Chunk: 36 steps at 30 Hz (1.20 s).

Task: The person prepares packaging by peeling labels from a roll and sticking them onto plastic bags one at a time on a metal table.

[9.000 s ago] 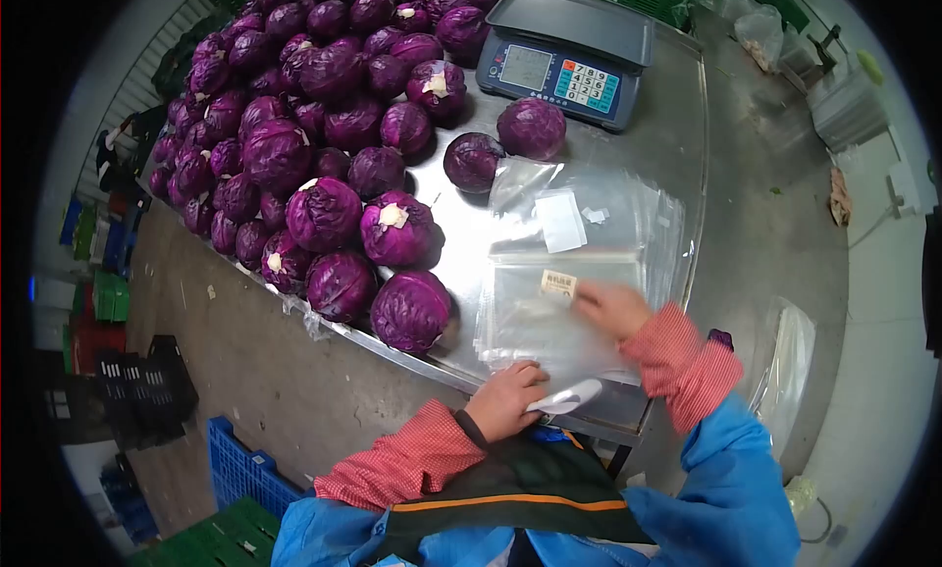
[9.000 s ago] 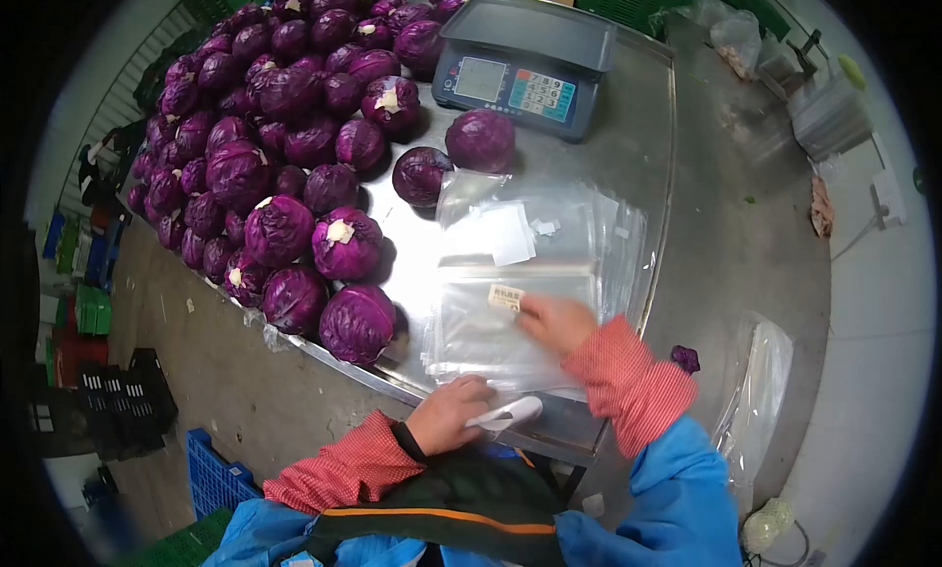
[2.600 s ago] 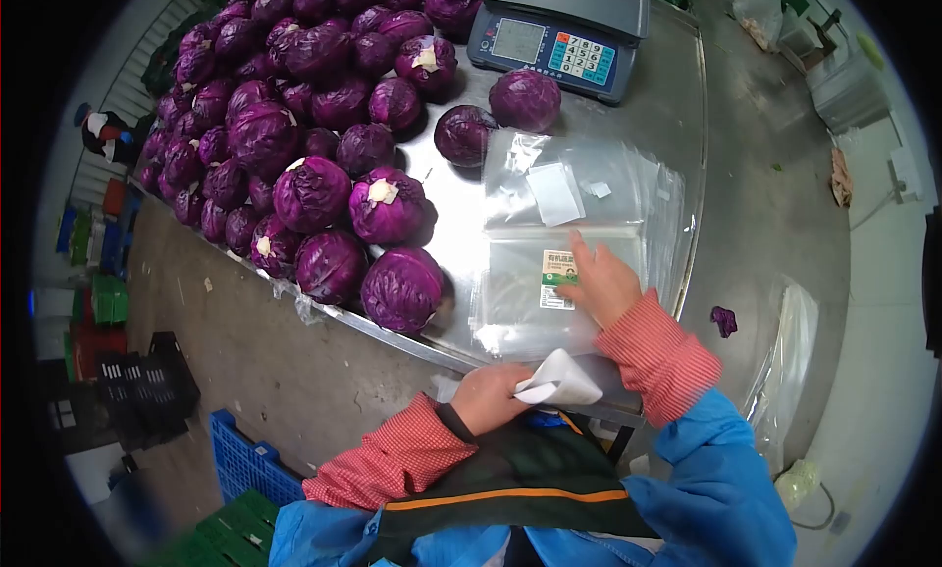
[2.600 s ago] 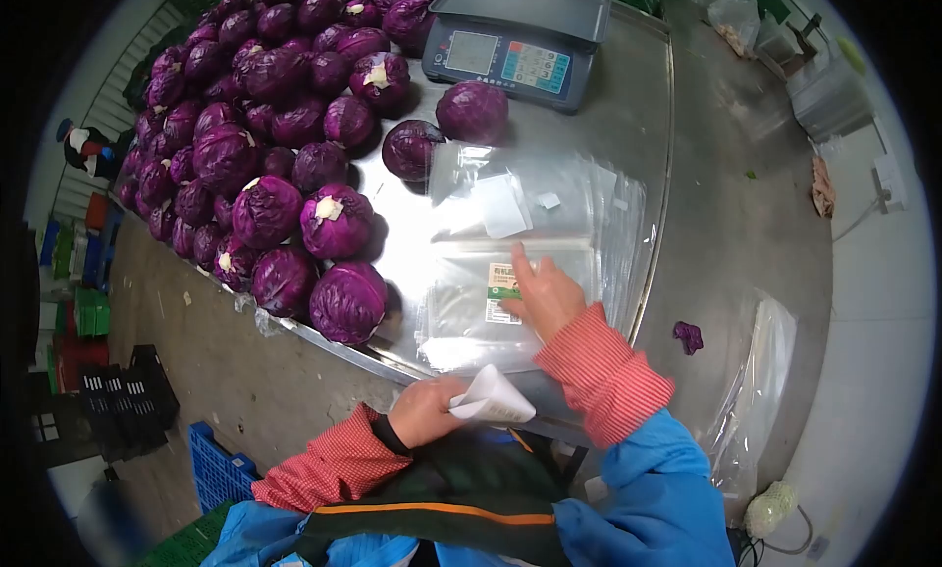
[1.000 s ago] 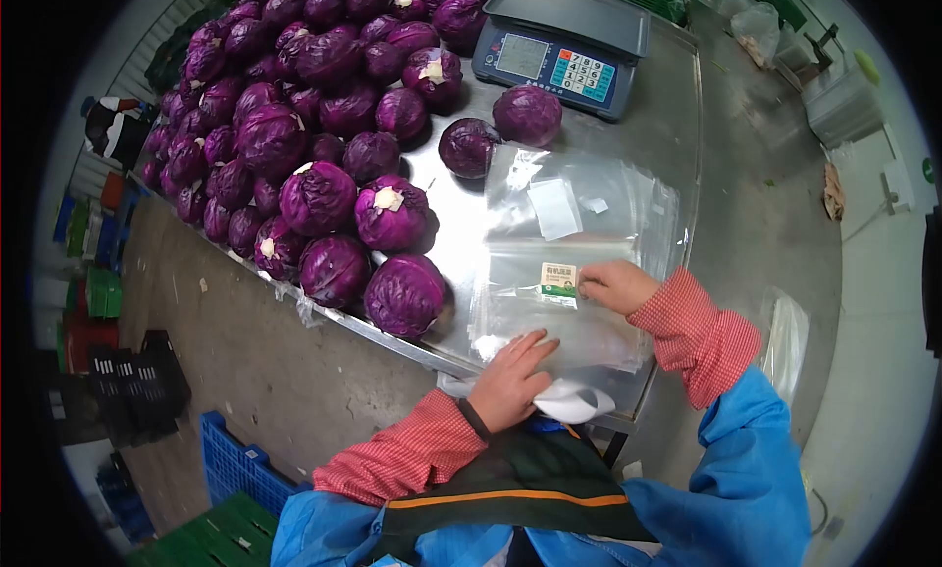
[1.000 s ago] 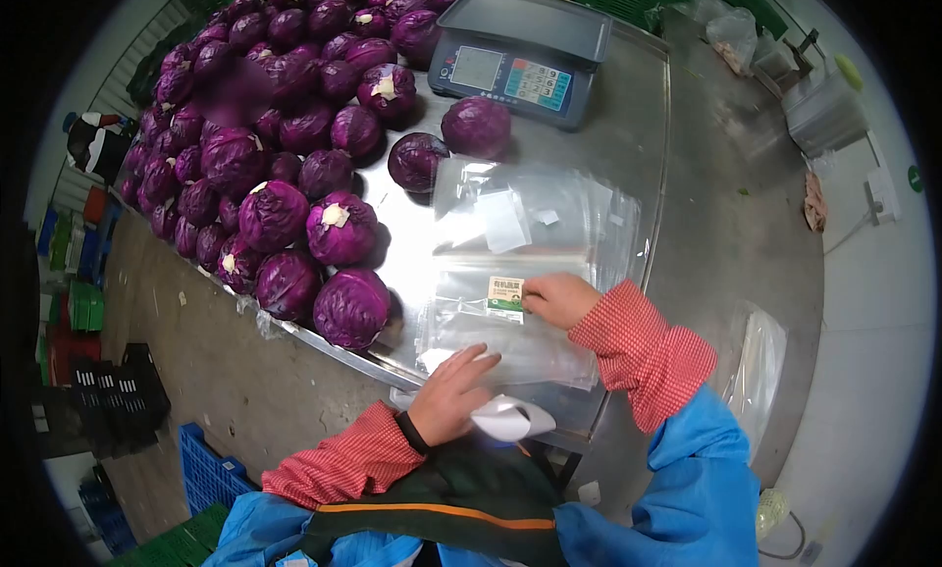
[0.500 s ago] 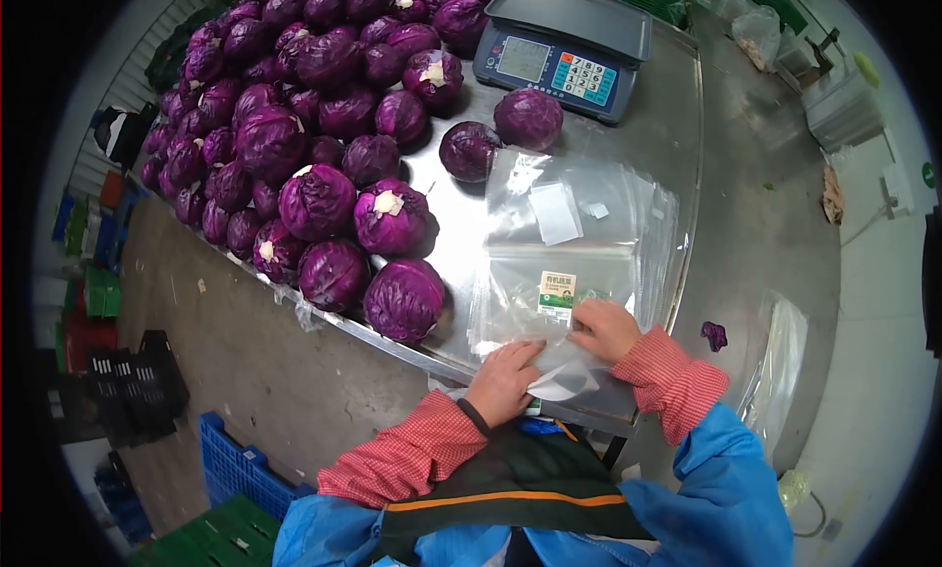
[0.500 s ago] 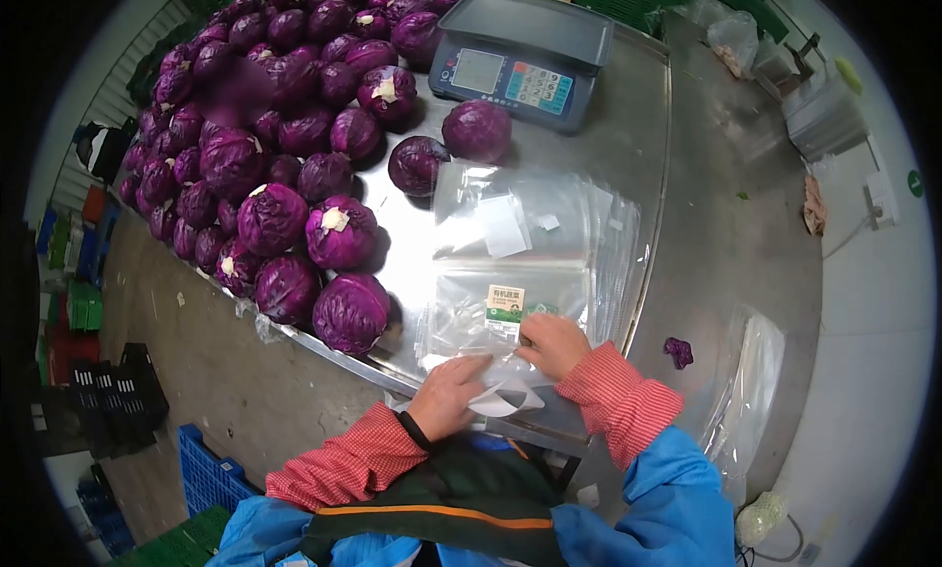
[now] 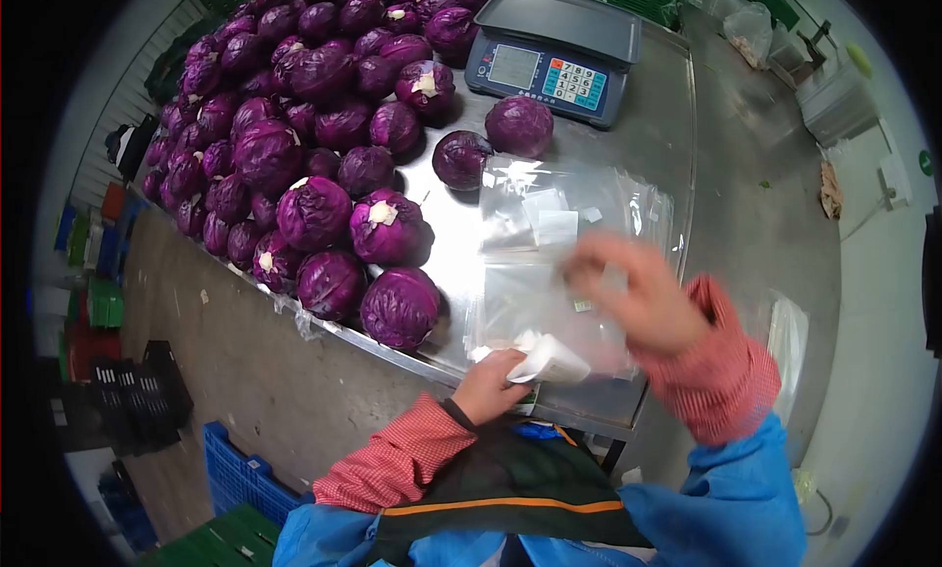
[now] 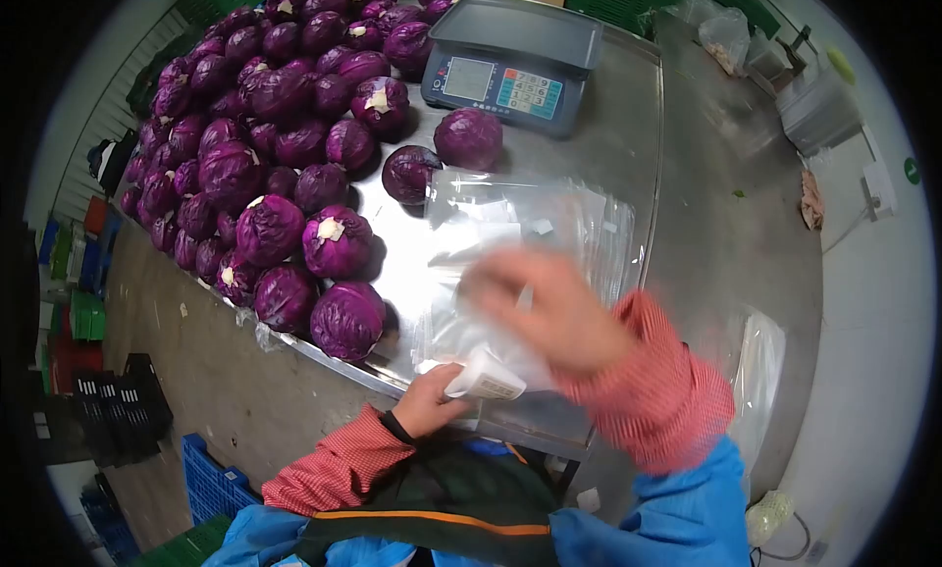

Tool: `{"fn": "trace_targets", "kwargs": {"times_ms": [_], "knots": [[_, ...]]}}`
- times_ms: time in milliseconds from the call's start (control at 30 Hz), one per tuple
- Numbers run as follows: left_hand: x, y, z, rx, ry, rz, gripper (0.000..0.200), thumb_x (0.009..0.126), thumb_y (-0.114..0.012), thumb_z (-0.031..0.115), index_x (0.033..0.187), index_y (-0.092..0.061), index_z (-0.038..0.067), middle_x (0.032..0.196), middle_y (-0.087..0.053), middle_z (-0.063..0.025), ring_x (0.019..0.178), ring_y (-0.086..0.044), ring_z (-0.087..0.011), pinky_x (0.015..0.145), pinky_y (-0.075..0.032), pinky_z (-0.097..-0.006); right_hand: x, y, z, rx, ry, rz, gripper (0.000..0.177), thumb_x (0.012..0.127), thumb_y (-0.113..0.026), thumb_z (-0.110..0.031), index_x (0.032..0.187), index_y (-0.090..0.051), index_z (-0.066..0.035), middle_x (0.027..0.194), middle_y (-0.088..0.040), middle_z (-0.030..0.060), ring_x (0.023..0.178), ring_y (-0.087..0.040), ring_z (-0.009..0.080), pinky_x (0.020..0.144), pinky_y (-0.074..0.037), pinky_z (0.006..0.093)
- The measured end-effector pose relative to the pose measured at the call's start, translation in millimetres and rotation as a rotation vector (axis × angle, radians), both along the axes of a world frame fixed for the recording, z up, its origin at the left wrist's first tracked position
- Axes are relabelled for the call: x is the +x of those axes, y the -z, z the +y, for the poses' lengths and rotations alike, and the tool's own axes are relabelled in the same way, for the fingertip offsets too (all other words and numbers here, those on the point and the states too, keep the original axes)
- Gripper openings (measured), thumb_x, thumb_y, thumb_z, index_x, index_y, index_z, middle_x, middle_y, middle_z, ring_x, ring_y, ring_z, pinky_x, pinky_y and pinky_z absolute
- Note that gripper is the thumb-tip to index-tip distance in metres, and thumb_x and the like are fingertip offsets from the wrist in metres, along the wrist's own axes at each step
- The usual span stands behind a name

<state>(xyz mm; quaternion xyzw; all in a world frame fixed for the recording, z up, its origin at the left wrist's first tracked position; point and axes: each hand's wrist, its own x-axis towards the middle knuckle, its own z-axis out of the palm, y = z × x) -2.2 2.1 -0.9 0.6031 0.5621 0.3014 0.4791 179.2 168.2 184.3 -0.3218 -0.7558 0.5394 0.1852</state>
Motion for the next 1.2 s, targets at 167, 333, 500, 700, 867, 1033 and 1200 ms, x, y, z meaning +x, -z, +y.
{"fn": "trace_targets", "kwargs": {"times_ms": [167,333,500,700,867,1033,1200], "knots": [[-10.6,-10.3,4.7,-0.174,0.009,-0.338,0.035,0.087,-0.072,0.014,0.120,-0.065,0.004,0.106,-0.071,-0.0119,0.097,-0.067,-0.0186,0.087,-0.052,-0.0325,-13.3,-52.5,-68.7,-0.059,-0.862,0.624,0.036,0.092,-0.061,-0.028,0.109,-0.064,0.003,0.098,-0.064,0.0127,0.090,-0.062,0.0318,0.079,-0.049,0.0395],[-13.4,-19.5,7.4,-0.241,0.053,-0.401,0.029,0.089,-0.070,0.012,0.117,-0.067,0.004,0.106,-0.071,-0.0077,0.097,-0.065,-0.0136,0.086,-0.051,-0.0303,2.2,-22.3,-72.6,0.404,-0.081,0.330,0.045,0.080,-0.074,-0.027,0.111,-0.063,0.004,0.099,-0.062,0.0166,0.090,-0.062,0.0348,0.080,-0.050,0.0403],[-9.5,-25.6,5.7,-0.401,0.041,-0.463,0.033,0.089,-0.069,0.011,0.121,-0.065,0.003,0.106,-0.071,-0.0088,0.098,-0.065,-0.0156,0.088,-0.051,-0.0306,17.2,66.7,-74.3,0.231,0.182,-0.135,0.036,0.081,-0.075,-0.023,0.106,-0.062,-0.001,0.099,-0.062,0.0162,0.096,-0.060,0.0361,0.080,-0.048,0.0403],[0.4,-55.9,25.3,0.131,-0.102,-0.180,0.033,0.093,-0.067,0.012,0.123,-0.061,0.000,0.106,-0.069,-0.0058,0.099,-0.060,-0.0086,0.089,-0.048,-0.0254,15.3,101.7,-87.1,0.128,0.268,-0.103,0.020,0.085,-0.070,-0.016,0.098,-0.063,-0.003,0.077,-0.062,0.0130,0.073,-0.064,0.0350,0.063,-0.050,0.0394],[12.1,-21.2,24.2,-0.201,-0.292,-0.476,0.023,0.094,-0.069,0.015,0.109,-0.064,-0.001,0.097,-0.065,-0.0005,0.085,-0.056,-0.0056,0.076,-0.048,-0.0237,9.2,105.6,-88.7,0.627,0.307,-0.216,0.014,0.085,-0.070,-0.015,0.091,-0.062,-0.005,0.075,-0.060,0.0108,0.071,-0.063,0.0322,0.060,-0.050,0.0407],[28.1,-38.7,13.3,-0.448,-0.356,-0.580,0.031,0.090,-0.074,0.017,0.113,-0.065,-0.001,0.103,-0.068,-0.0033,0.092,-0.060,-0.0082,0.084,-0.049,-0.0247,14.8,123.1,-94.8,0.806,0.264,-0.304,0.012,0.086,-0.068,-0.015,0.091,-0.063,-0.005,0.073,-0.058,0.0094,0.067,-0.063,0.0281,0.058,-0.050,0.0386],[27.6,-10.2,-17.3,-0.514,0.143,-0.397,0.045,0.084,-0.078,0.021,0.124,-0.065,0.003,0.114,-0.071,-0.0067,0.100,-0.066,-0.0174,0.094,-0.050,-0.0334,30.0,125.0,-33.2,0.522,0.436,-0.253,0.013,0.089,-0.065,-0.017,0.095,-0.064,-0.005,0.078,-0.062,0.0125,0.073,-0.065,0.0321,0.061,-0.051,0.0419]]}}
